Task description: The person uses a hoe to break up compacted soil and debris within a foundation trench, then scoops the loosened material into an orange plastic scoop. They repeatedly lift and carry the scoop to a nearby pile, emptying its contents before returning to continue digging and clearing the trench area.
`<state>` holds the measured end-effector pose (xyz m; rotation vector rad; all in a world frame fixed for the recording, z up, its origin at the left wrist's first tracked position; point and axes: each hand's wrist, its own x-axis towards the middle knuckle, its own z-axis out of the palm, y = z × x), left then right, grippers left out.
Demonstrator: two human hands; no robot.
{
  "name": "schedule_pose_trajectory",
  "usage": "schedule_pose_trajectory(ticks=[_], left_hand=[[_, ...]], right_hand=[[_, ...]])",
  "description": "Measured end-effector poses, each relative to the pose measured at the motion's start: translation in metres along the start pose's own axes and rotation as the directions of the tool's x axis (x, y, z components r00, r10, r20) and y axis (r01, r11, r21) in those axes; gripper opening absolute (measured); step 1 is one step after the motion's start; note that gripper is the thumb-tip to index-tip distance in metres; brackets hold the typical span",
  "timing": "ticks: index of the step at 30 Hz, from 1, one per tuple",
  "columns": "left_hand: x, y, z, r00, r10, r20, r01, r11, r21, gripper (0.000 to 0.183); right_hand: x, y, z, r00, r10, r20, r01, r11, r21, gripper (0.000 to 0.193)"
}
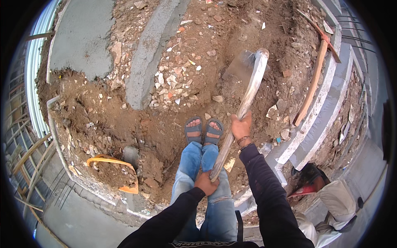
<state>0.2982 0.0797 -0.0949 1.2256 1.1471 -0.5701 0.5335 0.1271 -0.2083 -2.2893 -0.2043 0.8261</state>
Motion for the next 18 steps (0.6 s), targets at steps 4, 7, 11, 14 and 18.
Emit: schedule_pose_trajectory(ticks=[4, 7, 11, 14, 18], left_hand=[[0.115, 0.085, -0.021, 0.956, 0.253, -0.147, -0.257, 0.966, -0.012, 0.029], [0.149, 0.136, -0.034, 0.930, 0.330, -0.164, -0.317, 0.943, 0.102, 0.031], [0.121, 0.109, -0.003, 0.934, 0.294, -0.205, -0.277, 0.955, 0.107, 0.033], [0.061, 0.066, 0.026, 0.985, 0.128, -0.113, -0.134, 0.990, -0.049, 0.034], [-0.001, 0.008, 0.048, 0.995, -0.017, -0.101, 0.002, 0.989, -0.150, 0.037]], right_hand=[[0.126, -0.086, -0.007, 0.999, -0.028, -0.036, 0.030, 0.999, 0.036, 0.044], [0.220, -0.105, -0.014, 0.999, 0.048, 0.005, -0.048, 0.998, 0.035, 0.051], [0.181, -0.056, -0.009, 0.998, 0.046, -0.032, -0.053, 0.959, -0.278, 0.051], [0.094, -0.029, -0.007, 0.990, 0.141, -0.007, -0.136, 0.941, -0.309, 0.049], [0.006, -0.051, -0.014, 0.930, 0.294, 0.223, -0.254, 0.948, -0.190, 0.059]])
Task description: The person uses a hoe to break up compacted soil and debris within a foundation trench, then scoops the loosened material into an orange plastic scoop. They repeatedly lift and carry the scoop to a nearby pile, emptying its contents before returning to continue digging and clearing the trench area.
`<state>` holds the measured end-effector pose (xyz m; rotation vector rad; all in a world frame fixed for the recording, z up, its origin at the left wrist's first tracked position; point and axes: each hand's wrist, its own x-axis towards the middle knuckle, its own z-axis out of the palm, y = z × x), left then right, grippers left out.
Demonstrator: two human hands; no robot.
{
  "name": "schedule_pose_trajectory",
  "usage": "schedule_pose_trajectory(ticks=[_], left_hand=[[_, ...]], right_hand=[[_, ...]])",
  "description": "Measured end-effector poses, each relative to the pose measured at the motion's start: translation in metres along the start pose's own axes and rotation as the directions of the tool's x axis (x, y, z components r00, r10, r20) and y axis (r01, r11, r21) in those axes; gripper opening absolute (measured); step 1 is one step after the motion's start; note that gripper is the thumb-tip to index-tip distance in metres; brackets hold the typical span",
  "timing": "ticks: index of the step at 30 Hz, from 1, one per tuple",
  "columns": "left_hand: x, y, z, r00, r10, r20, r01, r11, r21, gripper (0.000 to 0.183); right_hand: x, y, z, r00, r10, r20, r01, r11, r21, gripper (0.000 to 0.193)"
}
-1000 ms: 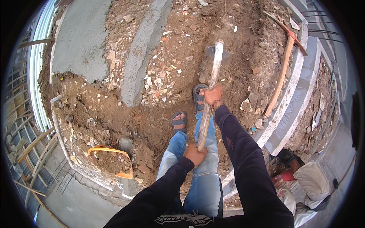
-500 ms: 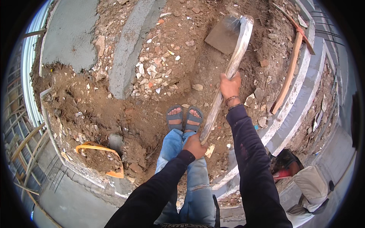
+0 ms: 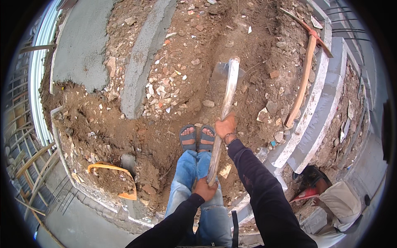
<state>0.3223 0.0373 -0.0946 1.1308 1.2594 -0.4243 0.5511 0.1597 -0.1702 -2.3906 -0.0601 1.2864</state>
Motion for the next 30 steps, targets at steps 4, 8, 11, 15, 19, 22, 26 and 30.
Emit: schedule_pose_trajectory(ticks=[4, 8, 11, 15, 19, 22, 26, 30], left_hand=[[-0.036, 0.005, -0.017, 0.998, 0.049, -0.036, -0.045, 0.995, 0.089, 0.038], [0.020, 0.020, -0.023, 0.995, 0.098, 0.013, -0.099, 0.985, 0.138, 0.037], [0.125, 0.098, -0.034, 0.961, 0.278, -0.007, -0.273, 0.947, 0.167, 0.033], [0.170, 0.189, -0.029, 0.931, 0.364, -0.042, -0.340, 0.901, 0.270, 0.034], [0.131, 0.159, -0.030, 0.970, 0.239, 0.032, -0.240, 0.944, 0.227, 0.041], [0.081, 0.111, -0.025, 0.990, 0.129, 0.061, -0.139, 0.966, 0.219, 0.040], [0.030, 0.038, 0.006, 0.994, 0.105, 0.015, -0.106, 0.991, 0.082, 0.046], [-0.030, -0.008, 0.011, 1.000, -0.016, 0.024, 0.018, 0.997, -0.071, 0.046]], right_hand=[[-0.029, 0.053, 0.021, 0.995, -0.102, -0.013, 0.102, 0.961, 0.258, 0.062], [0.045, 0.031, 0.001, 0.967, -0.200, -0.154, 0.236, 0.936, 0.262, 0.050], [0.124, -0.036, -0.041, 0.896, -0.263, -0.357, 0.333, 0.931, 0.148, 0.046], [0.207, -0.118, -0.105, 0.864, -0.329, -0.381, 0.323, 0.943, -0.082, 0.038], [0.164, -0.085, -0.069, 0.948, -0.244, -0.205, 0.208, 0.961, -0.182, 0.046], [0.121, -0.031, -0.039, 0.951, -0.139, -0.277, 0.089, 0.979, -0.185, 0.044], [0.062, 0.030, -0.006, 0.963, -0.117, -0.243, 0.062, 0.973, -0.222, 0.052], [-0.021, 0.021, 0.014, 0.998, -0.069, 0.001, 0.069, 0.991, -0.119, 0.052]])
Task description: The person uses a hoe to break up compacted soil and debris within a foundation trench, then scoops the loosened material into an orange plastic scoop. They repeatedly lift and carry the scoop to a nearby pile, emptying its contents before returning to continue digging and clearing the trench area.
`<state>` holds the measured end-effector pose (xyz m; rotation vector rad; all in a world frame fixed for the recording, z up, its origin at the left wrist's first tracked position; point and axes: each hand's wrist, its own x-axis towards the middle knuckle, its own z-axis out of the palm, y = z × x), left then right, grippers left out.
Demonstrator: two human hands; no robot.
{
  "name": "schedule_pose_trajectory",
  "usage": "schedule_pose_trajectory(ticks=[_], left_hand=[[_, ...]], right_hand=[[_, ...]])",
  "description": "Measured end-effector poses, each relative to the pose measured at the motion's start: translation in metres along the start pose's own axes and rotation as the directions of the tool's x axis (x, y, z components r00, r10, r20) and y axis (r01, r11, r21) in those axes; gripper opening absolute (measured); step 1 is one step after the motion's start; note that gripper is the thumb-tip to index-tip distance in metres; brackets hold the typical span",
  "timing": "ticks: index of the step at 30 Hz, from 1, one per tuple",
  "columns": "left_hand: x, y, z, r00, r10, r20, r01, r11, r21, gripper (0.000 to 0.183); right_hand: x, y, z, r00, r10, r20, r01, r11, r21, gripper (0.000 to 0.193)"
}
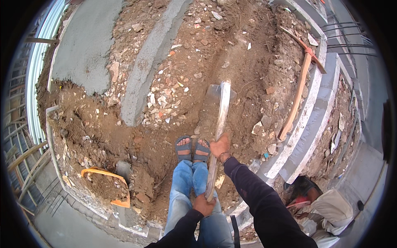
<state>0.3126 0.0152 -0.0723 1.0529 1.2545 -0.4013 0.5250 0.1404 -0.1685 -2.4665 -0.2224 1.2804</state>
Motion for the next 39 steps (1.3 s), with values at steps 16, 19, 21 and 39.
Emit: schedule_pose_trajectory(ticks=[16, 19, 21, 39], left_hand=[[0.158, 0.151, -0.030, 0.960, 0.279, 0.007, -0.265, 0.908, 0.325, 0.042], [0.130, 0.111, -0.027, 0.973, 0.229, 0.006, -0.222, 0.938, 0.266, 0.041], [0.106, 0.084, -0.021, 0.982, 0.189, 0.011, -0.186, 0.956, 0.228, 0.042], [0.024, -0.072, -0.072, 0.968, 0.249, 0.045, -0.251, 0.931, 0.265, 0.034]], right_hand=[[0.183, -0.065, -0.083, 0.966, -0.138, -0.217, 0.132, 0.990, -0.041, 0.057], [0.154, -0.040, -0.053, 0.966, -0.105, -0.234, 0.077, 0.989, -0.127, 0.059], [0.127, -0.018, -0.034, 0.966, -0.073, -0.246, 0.040, 0.990, -0.135, 0.059], [-0.014, 0.047, 0.065, 0.980, 0.028, -0.197, -0.037, 0.998, -0.042, 0.057]])
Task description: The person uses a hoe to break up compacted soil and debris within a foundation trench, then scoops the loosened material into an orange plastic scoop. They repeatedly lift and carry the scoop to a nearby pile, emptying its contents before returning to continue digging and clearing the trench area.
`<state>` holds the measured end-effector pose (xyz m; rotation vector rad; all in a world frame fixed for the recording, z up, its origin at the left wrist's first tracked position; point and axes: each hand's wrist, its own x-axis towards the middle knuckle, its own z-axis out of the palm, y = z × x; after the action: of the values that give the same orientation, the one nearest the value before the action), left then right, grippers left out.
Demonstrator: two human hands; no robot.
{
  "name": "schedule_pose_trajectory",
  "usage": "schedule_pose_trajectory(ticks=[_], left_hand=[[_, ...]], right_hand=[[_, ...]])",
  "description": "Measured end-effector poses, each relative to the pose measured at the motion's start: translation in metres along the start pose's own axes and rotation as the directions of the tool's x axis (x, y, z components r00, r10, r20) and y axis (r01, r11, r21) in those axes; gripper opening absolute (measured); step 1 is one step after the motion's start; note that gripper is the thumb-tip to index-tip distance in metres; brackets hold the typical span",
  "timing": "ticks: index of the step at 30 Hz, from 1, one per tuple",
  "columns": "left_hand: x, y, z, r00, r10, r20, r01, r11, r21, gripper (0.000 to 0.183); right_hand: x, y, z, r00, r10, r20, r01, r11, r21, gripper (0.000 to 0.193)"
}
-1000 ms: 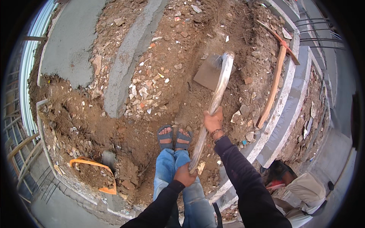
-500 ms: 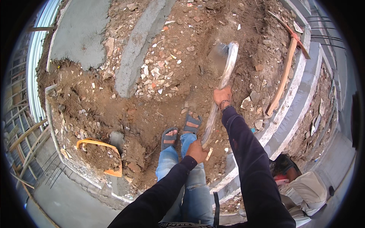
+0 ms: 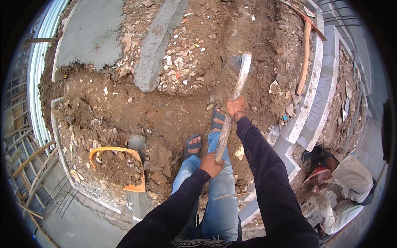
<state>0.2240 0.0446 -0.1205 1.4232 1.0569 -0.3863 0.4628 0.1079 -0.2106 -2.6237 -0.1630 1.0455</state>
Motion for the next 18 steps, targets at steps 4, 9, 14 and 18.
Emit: schedule_pose_trajectory(ticks=[4, 9, 14, 18], left_hand=[[-0.056, -0.021, -0.006, 0.994, -0.068, 0.087, 0.066, 0.997, 0.032, 0.036], [-0.111, -0.041, -0.002, 0.973, -0.205, 0.102, 0.212, 0.975, -0.062, 0.036], [0.008, -0.023, -0.006, 0.998, 0.063, 0.004, -0.063, 0.996, 0.061, 0.035], [0.095, 0.040, -0.003, 0.996, 0.089, -0.011, -0.089, 0.995, 0.036, 0.036]], right_hand=[[-0.039, 0.070, 0.043, 0.993, -0.056, -0.105, 0.057, 0.998, 0.002, 0.055], [-0.102, 0.081, 0.048, 0.977, 0.087, 0.195, -0.133, 0.963, 0.235, 0.055], [-0.011, 0.012, 0.005, 0.976, -0.173, -0.133, 0.194, 0.966, 0.170, 0.054], [0.104, -0.025, -0.029, 0.970, -0.175, -0.167, 0.202, 0.966, 0.160, 0.051]])
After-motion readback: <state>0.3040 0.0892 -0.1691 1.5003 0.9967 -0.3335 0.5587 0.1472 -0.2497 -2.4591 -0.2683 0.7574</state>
